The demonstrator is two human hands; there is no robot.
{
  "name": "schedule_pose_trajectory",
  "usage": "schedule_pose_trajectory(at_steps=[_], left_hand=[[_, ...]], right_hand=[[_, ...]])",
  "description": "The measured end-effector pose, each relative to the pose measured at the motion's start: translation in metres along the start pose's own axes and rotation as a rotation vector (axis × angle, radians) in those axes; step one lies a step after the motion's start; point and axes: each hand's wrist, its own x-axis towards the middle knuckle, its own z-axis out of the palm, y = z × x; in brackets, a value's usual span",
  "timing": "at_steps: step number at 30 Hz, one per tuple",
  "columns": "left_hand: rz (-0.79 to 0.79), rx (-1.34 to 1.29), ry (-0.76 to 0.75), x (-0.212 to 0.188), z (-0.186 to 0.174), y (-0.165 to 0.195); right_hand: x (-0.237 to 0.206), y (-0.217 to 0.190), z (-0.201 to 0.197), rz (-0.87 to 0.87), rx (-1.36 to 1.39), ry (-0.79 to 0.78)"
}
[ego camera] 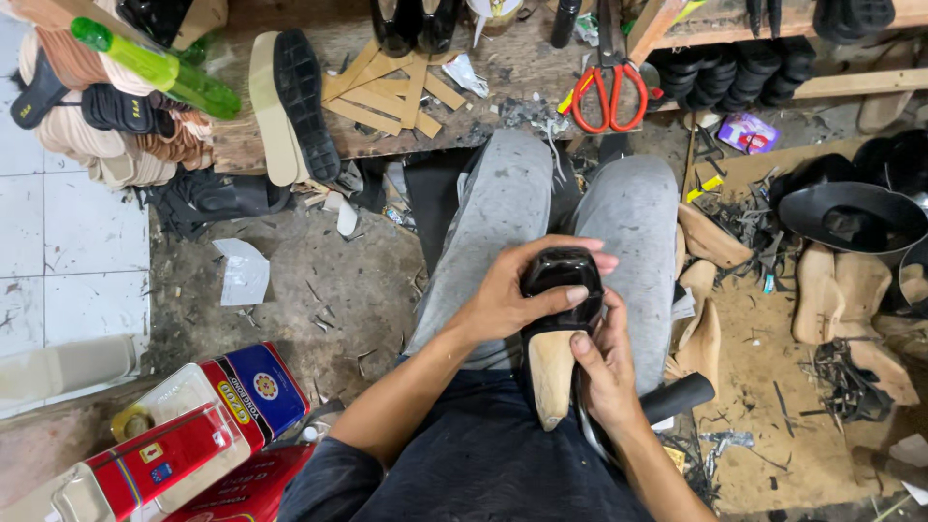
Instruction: The person uses a curved metal tool to press and shape the heel and sole of a black shoe held on a wooden last. They repeatedly tap the tool against the shoe's edges, then remove the last and attach a new rubber sole piece, pressing it into place.
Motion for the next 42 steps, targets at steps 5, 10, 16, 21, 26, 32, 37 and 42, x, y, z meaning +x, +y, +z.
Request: schedule_pose_trajectory(at_steps=[5,10,16,21,26,32,37,42], left_hand=[[-0.043,-0.021,0.046,0.01,-0.013,-0.011],[-0.047,0.047,0.172,0.026,-0.022,-0.034],[0.004,0.129,0.217,0.03,-0.026,-0.048],[0.011,-0.052,0.19,0.024,-0.03,-0.044],[-0.019,-0.005,0.276,0.007,-0.017,-0.034],[0.011,0.268,0.252,-0.02,0.006,-0.042],[-0.088,-0.085,0.589,-0.003,-0.028,-0.063],[0.09,-0.151,0.721,-0.006,-0.086,-0.058]], right_hand=[[-0.024,-0.004,-0.009,0.001,-0.459,-0.151],[-0.029,-0.007,0.001,0.12,-0.876,-0.175],[-0.025,0.006,0.005,0.063,-0.98,-0.106],[-0.016,0.002,0.001,0.114,-0.51,-0.033],[0.018,-0.032,0.0,0.006,-0.506,0.027],[0.044,-0.07,0.019,-0.279,-0.24,-0.134],[0.049,-0.069,0.024,-0.314,-0.321,-0.231],[0.059,-0.051,-0.027,-0.35,-0.603,0.112]])
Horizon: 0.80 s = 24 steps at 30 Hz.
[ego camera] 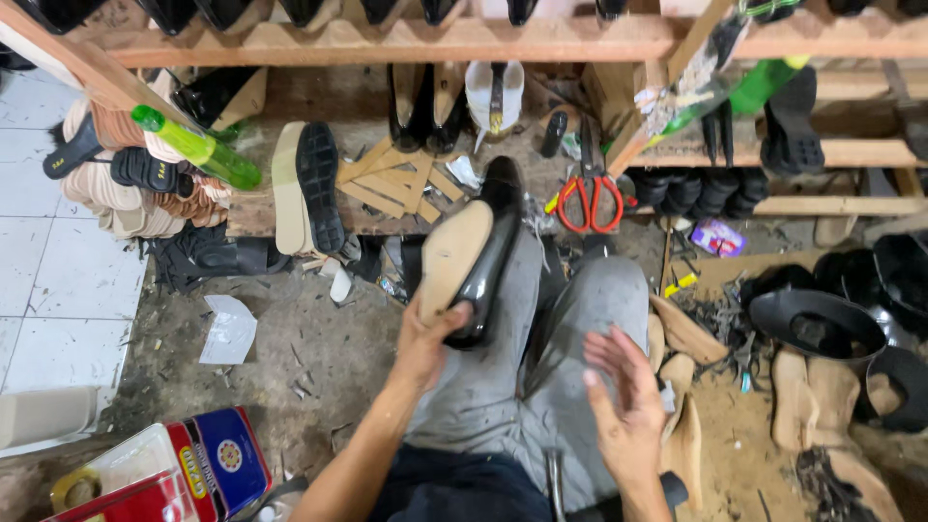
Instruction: The person uses a curved metal tool to press and shape the heel and sole of a black shoe held on a wooden last. They repeatedly tap the tool against the shoe's edges, then remove the last and attach a new rubber sole piece, pressing it into place.
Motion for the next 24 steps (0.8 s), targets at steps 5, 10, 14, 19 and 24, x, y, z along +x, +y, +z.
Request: schedule_pose_trajectory(at_steps=[5,10,14,19,24], left_hand=[[0.207,-0.065,0.177,0.064,-0.026,0.021],[0.403,0.316,0.322,0.206,-0.06,0.068],[0.43,0.579,0.313,0.288,-0.072,0.095],[0.345,0.821,0.369,0.326,-0.062,0.103],[0.449,0.762,0.111,0.332,-0.079,0.1]], right_hand=[[-0.002,0.063,-0.022,0.122,-0.008,0.171],[0.003,0.098,-0.013,0.006,-0.128,0.208],[0.017,0.103,-0.007,-0.046,-0.189,0.184],[0.034,0.107,-0.002,-0.146,-0.351,0.199],[0.039,0.135,0.001,-0.172,-0.396,0.194]])
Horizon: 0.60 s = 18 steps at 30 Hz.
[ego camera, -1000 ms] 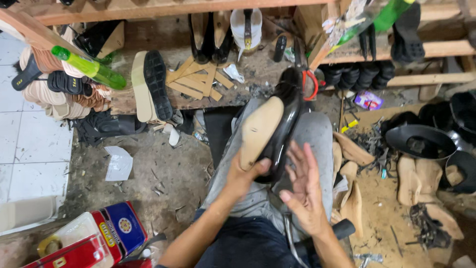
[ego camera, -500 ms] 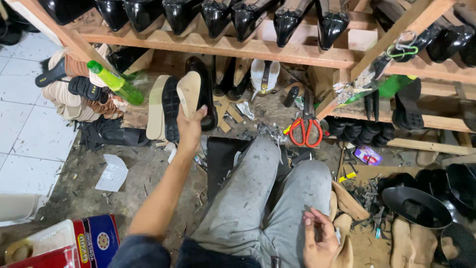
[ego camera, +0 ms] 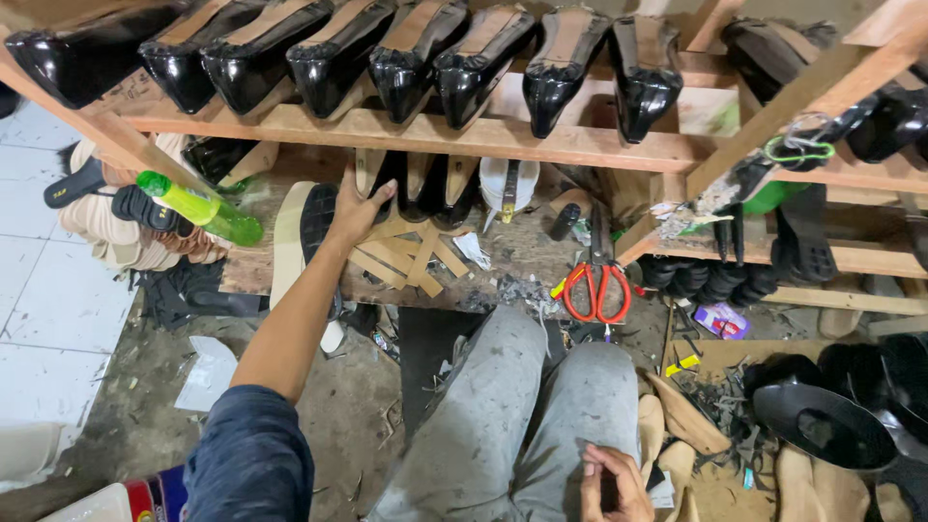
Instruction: The person uses a curved metal tool to press and shape the heel and sole of a black shoe held on a wooden last. They repeatedly tap the tool against the shoe's edges, then remove the last and attach a new rubber sole piece, pressing it into place.
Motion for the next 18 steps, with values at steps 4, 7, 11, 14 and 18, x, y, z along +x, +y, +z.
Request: schedule_pose_trajectory(at_steps=[4,7,11,14,18], left_hand=[[-0.045,0.655,0.086,0.018,-0.033,-0.014],[-0.253,1.083,-0.054,0.047,-0.069,-0.013],[-0.029,1.328,0.09,0.081,-0.108,-0.008],[-0.205,1.468,0.12,0.099,-0.123,-0.009],[-0.54,1.687,-0.033,0.113,-0.125,-0.011]], right_hand=[[0.0,0.037,0.014,-0.125,-0.013,-0.03],[-0.002,0.058,0.023,-0.165,0.027,-0.021],[-0.008,0.069,0.031,-0.136,0.033,0.01],[-0.01,0.072,0.033,-0.166,0.035,0.002],[-0.007,0.077,0.032,-0.201,0.024,0.007]])
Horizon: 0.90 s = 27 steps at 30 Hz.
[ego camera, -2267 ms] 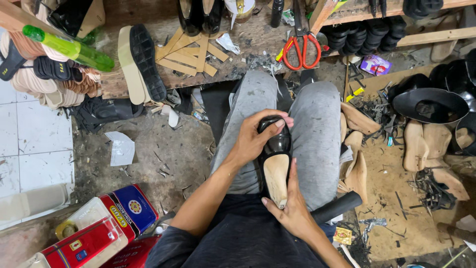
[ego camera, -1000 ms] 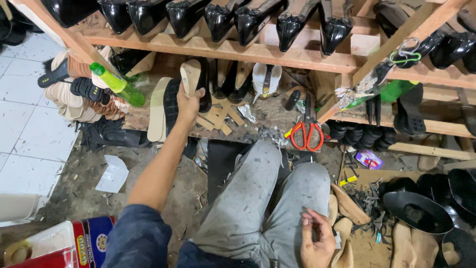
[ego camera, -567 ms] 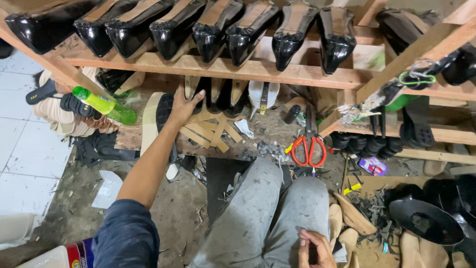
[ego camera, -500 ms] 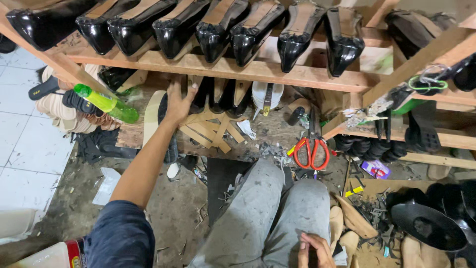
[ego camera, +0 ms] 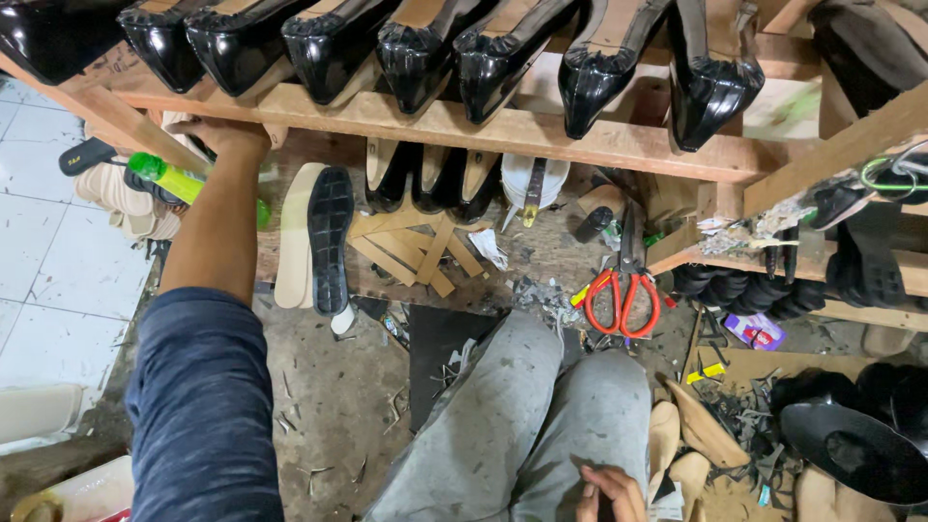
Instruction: The person uses a curved metal tool to press and shape the heel and sole of a black shoe held on a wooden last. They repeatedly tap the tool against the shoe's edges, then remove the last and attach a new rubber sole piece, pressing it into place.
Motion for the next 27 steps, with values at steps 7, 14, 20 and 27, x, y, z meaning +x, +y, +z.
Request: schedule_pose_trajectory(at_steps=[7,14,20,27], left_hand=[[0.327,-0.232,0.214,-0.01,-0.01,0.003],[0.222,-0.15,0.161,-0.039,-0.009,0.015],[0.269,-0.252,0.407,-0.113,0.003,-0.015],[0.229,-0.878,-0.178,-0.284,-0.031,-0.091]], right_hand=[[0.008,-0.026,-0.002,0.102,-0.055,-0.046],[0.037,-0.079,-0.01,0.175,-0.078,-0.084],[0.05,-0.109,-0.021,0.169,-0.029,-0.031],[0.057,-0.139,-0.037,0.3,-0.054,-0.1]])
